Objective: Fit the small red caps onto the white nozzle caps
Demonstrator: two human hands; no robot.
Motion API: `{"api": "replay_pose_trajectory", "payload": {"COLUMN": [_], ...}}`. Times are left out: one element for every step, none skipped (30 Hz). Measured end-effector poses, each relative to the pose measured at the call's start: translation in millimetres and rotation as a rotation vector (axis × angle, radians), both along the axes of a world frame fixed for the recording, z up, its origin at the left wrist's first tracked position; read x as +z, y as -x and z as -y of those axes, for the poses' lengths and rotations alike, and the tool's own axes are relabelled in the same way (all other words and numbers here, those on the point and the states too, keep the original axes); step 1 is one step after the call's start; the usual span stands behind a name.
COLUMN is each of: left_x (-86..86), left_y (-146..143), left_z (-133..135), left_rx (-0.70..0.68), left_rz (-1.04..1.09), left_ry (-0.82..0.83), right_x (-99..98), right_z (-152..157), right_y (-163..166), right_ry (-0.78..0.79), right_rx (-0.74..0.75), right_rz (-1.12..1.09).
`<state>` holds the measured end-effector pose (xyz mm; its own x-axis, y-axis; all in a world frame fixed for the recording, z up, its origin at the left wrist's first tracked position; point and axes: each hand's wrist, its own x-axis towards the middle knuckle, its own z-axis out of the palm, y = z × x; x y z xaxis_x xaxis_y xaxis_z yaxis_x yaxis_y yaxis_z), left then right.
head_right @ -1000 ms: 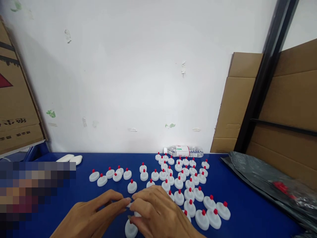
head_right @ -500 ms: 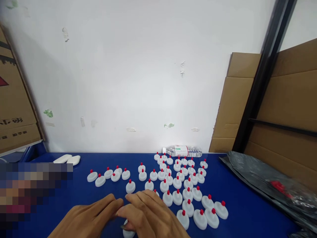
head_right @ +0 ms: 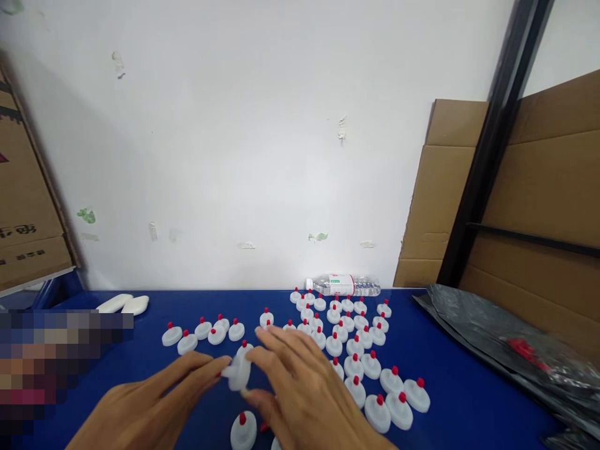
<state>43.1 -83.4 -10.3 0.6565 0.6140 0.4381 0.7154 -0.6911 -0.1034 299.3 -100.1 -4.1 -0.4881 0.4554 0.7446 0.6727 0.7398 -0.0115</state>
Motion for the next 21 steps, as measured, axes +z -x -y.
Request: {"api": "replay_pose_trajectory", "payload": {"left_x": [0.7,1.1,1.3,1.5,1.9,2.3,3.0,3.8,4.7,5.7,6.7,7.5,8.0,8.0,7.5,6.6,5.2,3.7,2.1,0.6,-0.6], "left_y": [4.0,6.9,8.1,7.4,4.8,0.8,-4.1,-9.1,-13.6,-17.1,-19.3,-20.1,-19.8,-18.7,-17.1,-15.5,-14.1,-13.2,-12.7,-12.6,-12.9], "left_z": [-1.3,-2.4,-3.3,-3.9,-4.2,-4.2,-4.1,-3.8,-3.4,-3.0,-2.7,-2.5,-2.5,-2.6,-2.7,-2.8,-2.9,-2.8,-2.6,-2.3,-2.0], "left_rx": [0.043,0.091,0.144,0.198,0.245,0.289,0.324,0.346,0.357,0.361,0.364,0.368,0.376,0.388,0.4,0.404,0.4,0.388,0.371,0.353,0.337], "left_rz": [-0.022,-0.053,-0.092,-0.137,-0.184,-0.228,-0.27,-0.306,-0.328,-0.335,-0.326,-0.31,-0.289,-0.27,-0.258,-0.252,-0.246,-0.244,-0.243,-0.245,-0.25], "left_ry": [-0.014,-0.01,0.016,0.064,0.126,0.197,0.272,0.346,0.406,0.446,0.469,0.475,0.47,0.46,0.453,0.447,0.435,0.423,0.414,0.408,0.407], "right_x": [1.8,3.0,3.7,3.9,3.8,3.4,2.9,2.3,1.7,1.1,0.6,0.0,-0.6,-1.2,-2.1,-3.0,-4.2,-5.4,-6.8,-8.2,-9.7], "right_z": [-0.9,-1.8,-2.5,-3.1,-3.5,-3.5,-3.4,-3.1,-2.7,-2.5,-2.5,-2.7,-3.2,-3.8,-4.3,-4.8,-5.1,-5.3,-5.3,-5.3,-5.5], "right_y": [-4.5,-8.4,-11.7,-14.2,-16.0,-17.1,-17.8,-18.0,-18.0,-17.8,-17.8,-17.7,-17.8,-17.8,-17.8,-17.5,-17.0,-16.1,-14.9,-13.7,-12.4], "right_ry": [0.062,0.136,0.216,0.291,0.359,0.417,0.463,0.501,0.533,0.563,0.586,0.598,0.601,0.594,0.579,0.55,0.51,0.46,0.402,0.343,0.288], "right_rx": [-0.026,-0.034,-0.029,-0.018,-0.01,-0.003,0.003,0.006,0.007,0.003,-0.005,-0.013,-0.015,-0.013,-0.009,-0.006,-0.007,-0.019,-0.036,-0.058,-0.079], "right_rz": [0.026,0.057,0.096,0.137,0.176,0.207,0.225,0.231,0.232,0.232,0.233,0.237,0.247,0.259,0.268,0.272,0.269,0.265,0.264,0.273,0.292]}}
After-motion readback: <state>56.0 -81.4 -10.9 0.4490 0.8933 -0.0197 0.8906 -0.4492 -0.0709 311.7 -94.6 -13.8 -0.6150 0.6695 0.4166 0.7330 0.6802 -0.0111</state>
